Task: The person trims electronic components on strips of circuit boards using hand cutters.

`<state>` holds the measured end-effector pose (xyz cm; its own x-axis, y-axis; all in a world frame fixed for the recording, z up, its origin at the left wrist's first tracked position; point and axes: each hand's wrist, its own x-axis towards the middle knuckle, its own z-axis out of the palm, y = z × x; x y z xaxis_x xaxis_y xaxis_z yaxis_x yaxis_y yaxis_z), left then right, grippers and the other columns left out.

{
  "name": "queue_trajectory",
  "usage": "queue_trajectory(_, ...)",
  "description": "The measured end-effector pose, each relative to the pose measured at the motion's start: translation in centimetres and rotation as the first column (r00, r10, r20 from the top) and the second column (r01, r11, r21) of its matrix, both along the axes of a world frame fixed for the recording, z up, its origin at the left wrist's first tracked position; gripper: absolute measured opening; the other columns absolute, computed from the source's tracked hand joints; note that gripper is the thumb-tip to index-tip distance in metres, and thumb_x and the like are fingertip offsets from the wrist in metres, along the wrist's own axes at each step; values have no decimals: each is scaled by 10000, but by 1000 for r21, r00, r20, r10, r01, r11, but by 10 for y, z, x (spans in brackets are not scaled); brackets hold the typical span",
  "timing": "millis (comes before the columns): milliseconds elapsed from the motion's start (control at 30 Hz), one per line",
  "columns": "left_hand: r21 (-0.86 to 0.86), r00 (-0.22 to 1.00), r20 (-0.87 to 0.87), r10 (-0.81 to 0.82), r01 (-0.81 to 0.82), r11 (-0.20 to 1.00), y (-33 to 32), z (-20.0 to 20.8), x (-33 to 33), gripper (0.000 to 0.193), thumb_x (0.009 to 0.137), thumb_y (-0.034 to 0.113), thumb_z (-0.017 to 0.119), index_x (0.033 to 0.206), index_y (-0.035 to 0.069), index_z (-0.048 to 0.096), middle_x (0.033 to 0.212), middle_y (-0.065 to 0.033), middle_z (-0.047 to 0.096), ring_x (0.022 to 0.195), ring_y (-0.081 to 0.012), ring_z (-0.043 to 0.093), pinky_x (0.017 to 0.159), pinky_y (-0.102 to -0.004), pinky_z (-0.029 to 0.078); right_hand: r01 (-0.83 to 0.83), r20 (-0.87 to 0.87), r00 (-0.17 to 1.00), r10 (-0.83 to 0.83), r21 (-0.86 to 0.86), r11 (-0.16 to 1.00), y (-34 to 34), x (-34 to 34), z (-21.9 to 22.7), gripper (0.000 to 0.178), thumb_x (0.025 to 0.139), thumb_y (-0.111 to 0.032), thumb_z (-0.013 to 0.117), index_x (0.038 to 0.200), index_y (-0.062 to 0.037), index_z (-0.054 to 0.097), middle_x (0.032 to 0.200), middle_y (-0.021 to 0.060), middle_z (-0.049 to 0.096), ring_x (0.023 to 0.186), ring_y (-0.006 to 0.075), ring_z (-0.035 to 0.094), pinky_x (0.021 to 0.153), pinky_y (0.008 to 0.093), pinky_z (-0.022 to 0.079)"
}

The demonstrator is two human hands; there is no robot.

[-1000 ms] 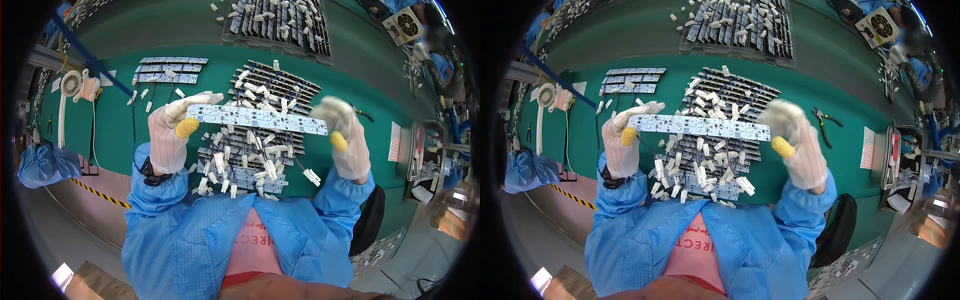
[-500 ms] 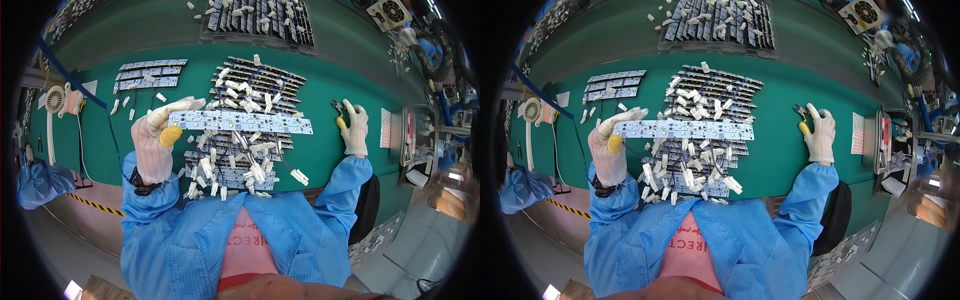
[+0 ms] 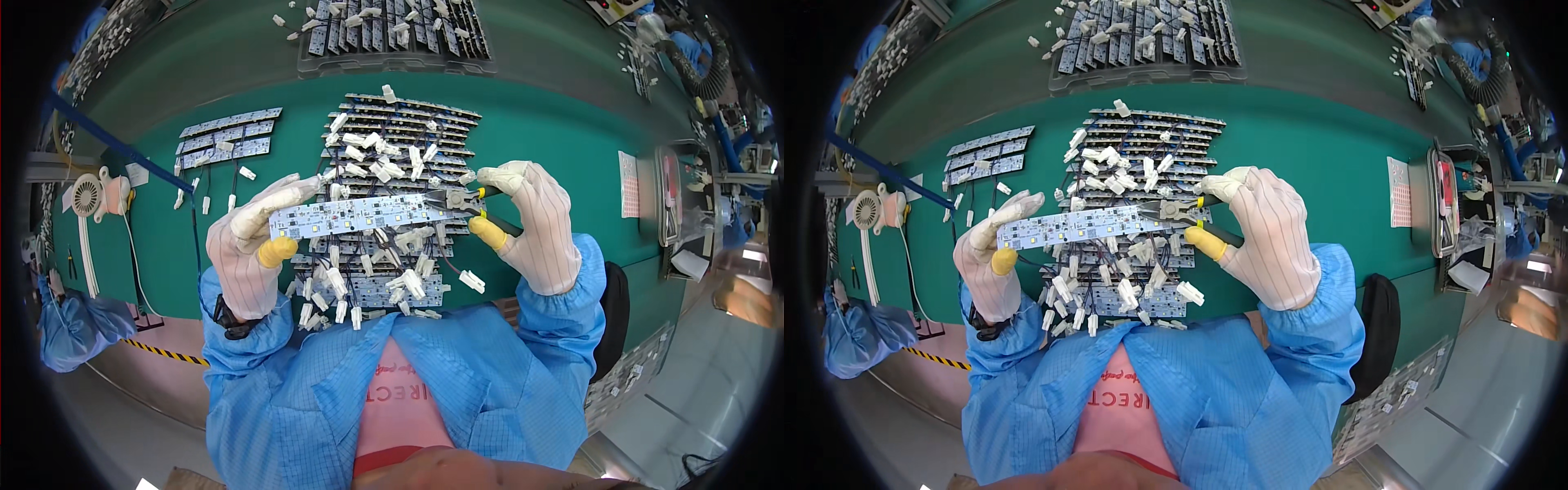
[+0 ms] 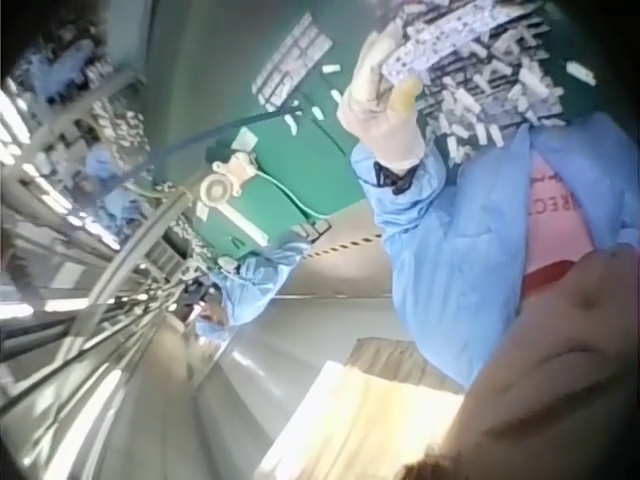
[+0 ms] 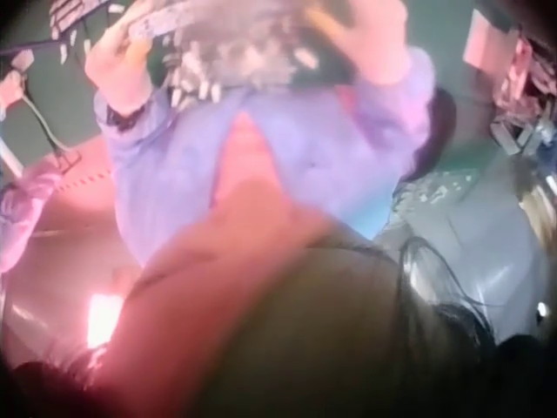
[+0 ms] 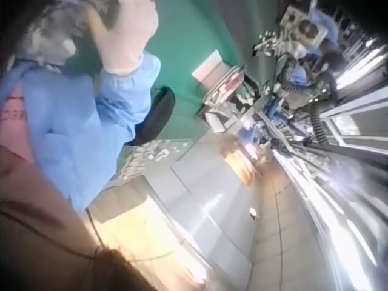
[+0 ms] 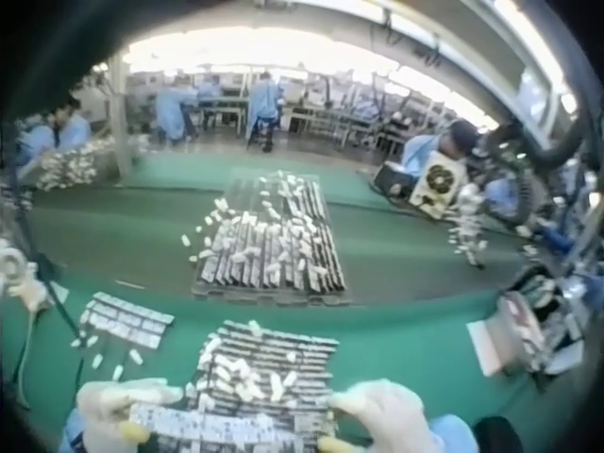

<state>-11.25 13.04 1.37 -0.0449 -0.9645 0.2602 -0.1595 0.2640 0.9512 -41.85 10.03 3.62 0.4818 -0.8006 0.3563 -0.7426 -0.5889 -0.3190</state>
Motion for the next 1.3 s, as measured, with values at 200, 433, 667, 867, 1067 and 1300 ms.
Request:
queue_trajectory(200,32,999,34,-3,2,999,-2,-1,0,465,819,313,699,1088,-57,620,1074,-173,661,1027,-223,619,889,-311,489,-22,95,996,3,198,980,2,-5,-8,438,705,-328,753,1017,-70,586,929,89,609,850,260,592,751,373,471)
queue_trajectory(433,24,993,-78,-84,86,996,0,-7,-11,479,792,319,711,1120,-20,628,1103,-164,649,1000,-189,622,860,-297,501,-158,92,983,158,-16,987,-10,24,1,506,649,-313,778,1039,-66,572,944,85,591,868,275,571,738,383,436)
queue_trajectory(667,33,989,-55,-135,137,990,-1,-7,-9,459,805,289,704,1130,-24,620,1132,-159,636,1015,-197,616,876,-304,499,-162,61,985,163,-10,987,-9,30,2,502,646,-325,780,1031,-71,580,907,86,590,854,268,586,721,385,456)
queue_trajectory(867,146,976,-193,-105,134,980,-1,-2,-15,496,813,278,703,1149,-69,590,1111,-157,643,1002,-184,617,877,-297,497,-58,219,975,34,101,993,-25,23,-9,274,745,-130,719,969,-49,582,816,92,593,693,212,594,623,298,485)
queue_trajectory(1067,153,986,-164,0,25,988,1,1,-10,531,820,399,683,1072,-65,624,1037,-181,667,954,-213,645,855,-313,496,603,-307,729,-612,-135,786,-53,-81,-74,321,802,-237,680,1062,-101,551,949,105,593,852,315,606,678,411,484)
queue_trajectory(1300,130,935,-345,-86,138,982,-4,-3,-3,485,856,294,665,1144,-87,577,1084,-170,654,976,-178,633,858,-282,499,362,-460,703,-542,-424,830,-30,-81,-64,508,821,-293,674,1247,-84,494,1065,93,587,942,277,598,809,353,476)
